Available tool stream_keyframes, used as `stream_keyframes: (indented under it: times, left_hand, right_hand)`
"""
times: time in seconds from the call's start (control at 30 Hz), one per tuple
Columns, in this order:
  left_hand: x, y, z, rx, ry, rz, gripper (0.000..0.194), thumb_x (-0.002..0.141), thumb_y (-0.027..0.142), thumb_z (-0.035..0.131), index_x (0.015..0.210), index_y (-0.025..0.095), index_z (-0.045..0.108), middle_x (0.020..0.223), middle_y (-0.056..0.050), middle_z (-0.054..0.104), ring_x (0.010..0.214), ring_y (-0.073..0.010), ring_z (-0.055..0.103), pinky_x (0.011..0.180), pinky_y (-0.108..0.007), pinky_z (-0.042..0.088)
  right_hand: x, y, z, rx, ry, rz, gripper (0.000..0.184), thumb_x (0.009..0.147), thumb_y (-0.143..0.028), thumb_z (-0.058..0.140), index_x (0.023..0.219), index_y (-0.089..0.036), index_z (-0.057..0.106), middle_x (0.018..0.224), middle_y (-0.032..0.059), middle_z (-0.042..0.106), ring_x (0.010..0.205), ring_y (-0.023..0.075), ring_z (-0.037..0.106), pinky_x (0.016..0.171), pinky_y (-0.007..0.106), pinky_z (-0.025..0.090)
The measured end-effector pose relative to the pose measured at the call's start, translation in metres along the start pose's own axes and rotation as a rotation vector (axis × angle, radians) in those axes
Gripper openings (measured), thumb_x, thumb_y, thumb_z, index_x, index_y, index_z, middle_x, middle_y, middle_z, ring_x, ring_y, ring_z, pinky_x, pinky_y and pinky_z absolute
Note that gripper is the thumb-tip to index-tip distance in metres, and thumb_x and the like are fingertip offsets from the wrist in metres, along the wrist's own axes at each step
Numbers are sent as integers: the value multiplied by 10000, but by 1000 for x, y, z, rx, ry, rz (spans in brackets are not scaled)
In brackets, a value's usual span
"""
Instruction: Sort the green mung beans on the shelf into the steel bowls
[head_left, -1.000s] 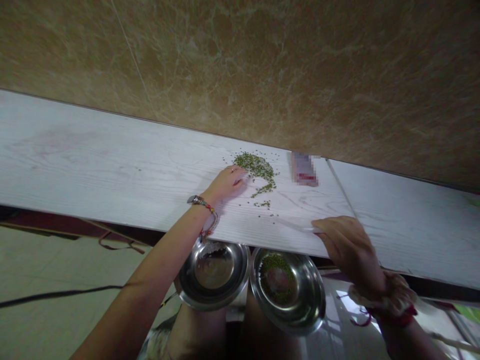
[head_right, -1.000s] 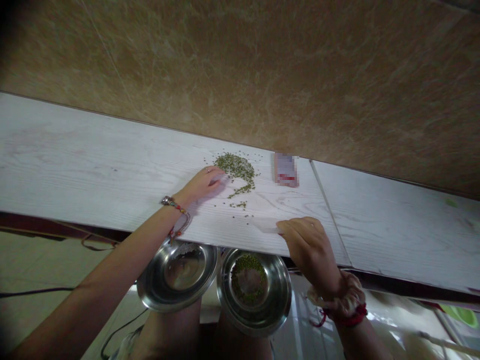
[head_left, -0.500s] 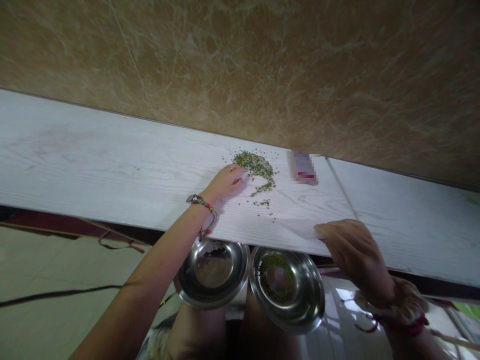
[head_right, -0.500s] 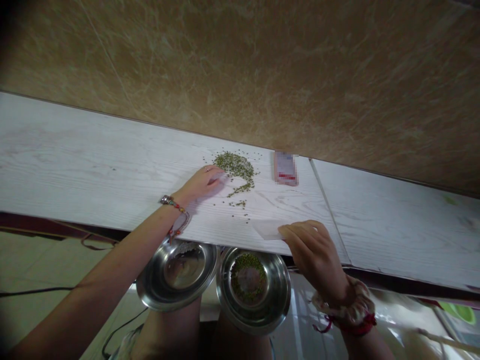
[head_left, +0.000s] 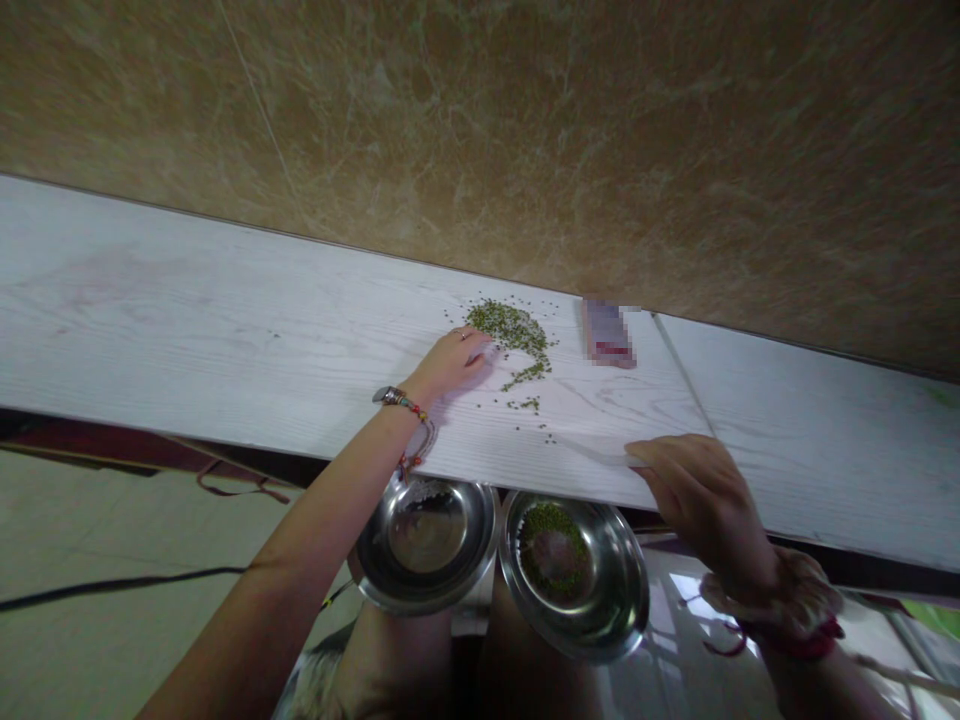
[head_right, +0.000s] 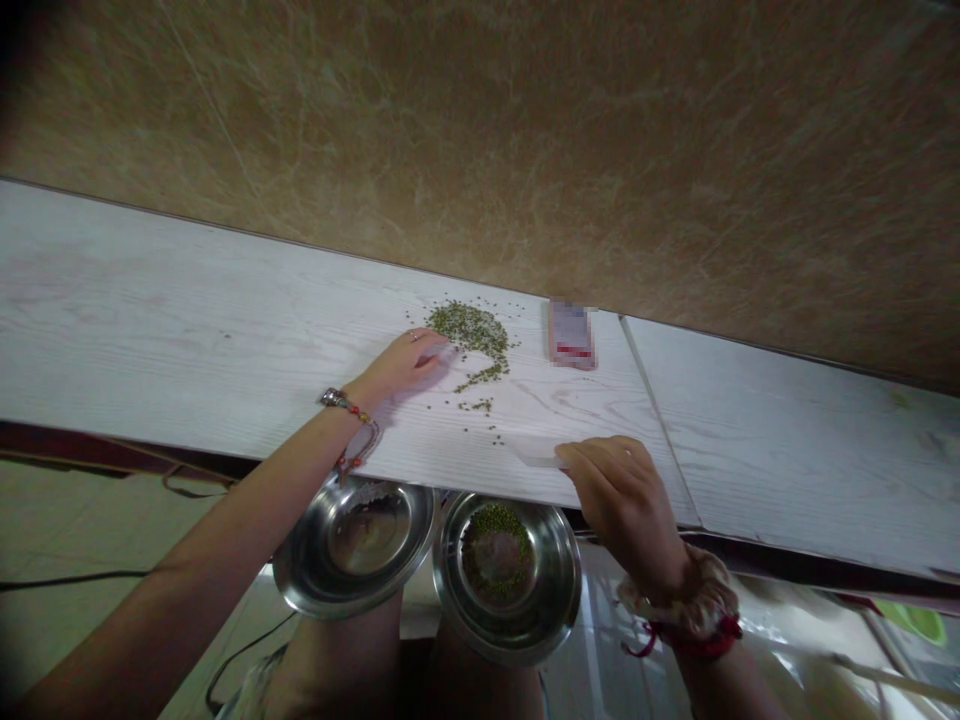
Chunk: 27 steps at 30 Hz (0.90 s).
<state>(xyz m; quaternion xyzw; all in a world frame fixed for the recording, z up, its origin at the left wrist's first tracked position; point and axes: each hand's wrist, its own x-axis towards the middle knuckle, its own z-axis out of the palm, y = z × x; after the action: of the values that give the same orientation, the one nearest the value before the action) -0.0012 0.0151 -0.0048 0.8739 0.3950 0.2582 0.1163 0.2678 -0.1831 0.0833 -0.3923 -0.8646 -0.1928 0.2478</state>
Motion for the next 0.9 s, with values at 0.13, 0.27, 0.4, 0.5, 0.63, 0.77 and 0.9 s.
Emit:
stream_keyframes:
  times: [0.13,0.27,0.4,0.5,0.63,0.77,0.9]
  left_hand:
    - [0,0,0,6,8,1,313,862,190,451,1139,162,594,1175,-97,624,1120,-231,552,1025,-408,438]
    - [0,0,0,0,-1,11,318,860,198,451,1139,151,596,1189,-106,617,1134,-238,545,1032,-412,432]
    - [0,0,0,-14,-3,17,319,870,242,461,1149,166,595,1211,-99,607,1142,-236,541,1038,-411,426]
    - [-1,2,-1,-4,-10,20,340,866,262,488,1176,162,587,1256,-111,587,1180,-246,524,1052,-415,408]
    - [-4,4,-1,53,-9,-28,391,857,301,538,1228,180,557,1354,-131,522,1275,-289,453,1067,-479,370]
    - [-7,8,-1,84,-20,-12,443,876,367,552,1281,195,507,1447,-143,431,1354,-300,363,1088,-490,337]
    - [-9,12,-3,76,-63,-10,493,902,442,529,1315,181,465,1481,-157,386,1390,-313,314,1108,-497,314]
  right_hand:
    - [5,1,3,-19,-4,3,136,921,-169,477,894,-188,609,765,44,706,696,170,637,658,332,481]
    - [6,2,6,-10,2,14,175,923,-181,460,890,-175,632,770,50,710,698,168,633,664,335,475]
    - [4,0,3,20,-7,4,160,901,-156,483,918,-195,637,777,42,709,701,174,632,672,344,476]
    - [5,-3,1,23,10,-6,140,885,-125,506,931,-191,620,774,49,704,704,179,629,677,344,475]
    - [4,-1,6,14,-12,31,178,900,-143,475,923,-204,640,771,38,702,699,177,617,685,346,452]
    - [3,5,14,-11,-19,65,193,910,-156,461,879,-193,648,763,40,702,689,168,600,690,336,437]
    - [4,6,15,-36,22,68,143,907,-157,489,889,-182,629,763,43,698,697,166,601,703,329,439]
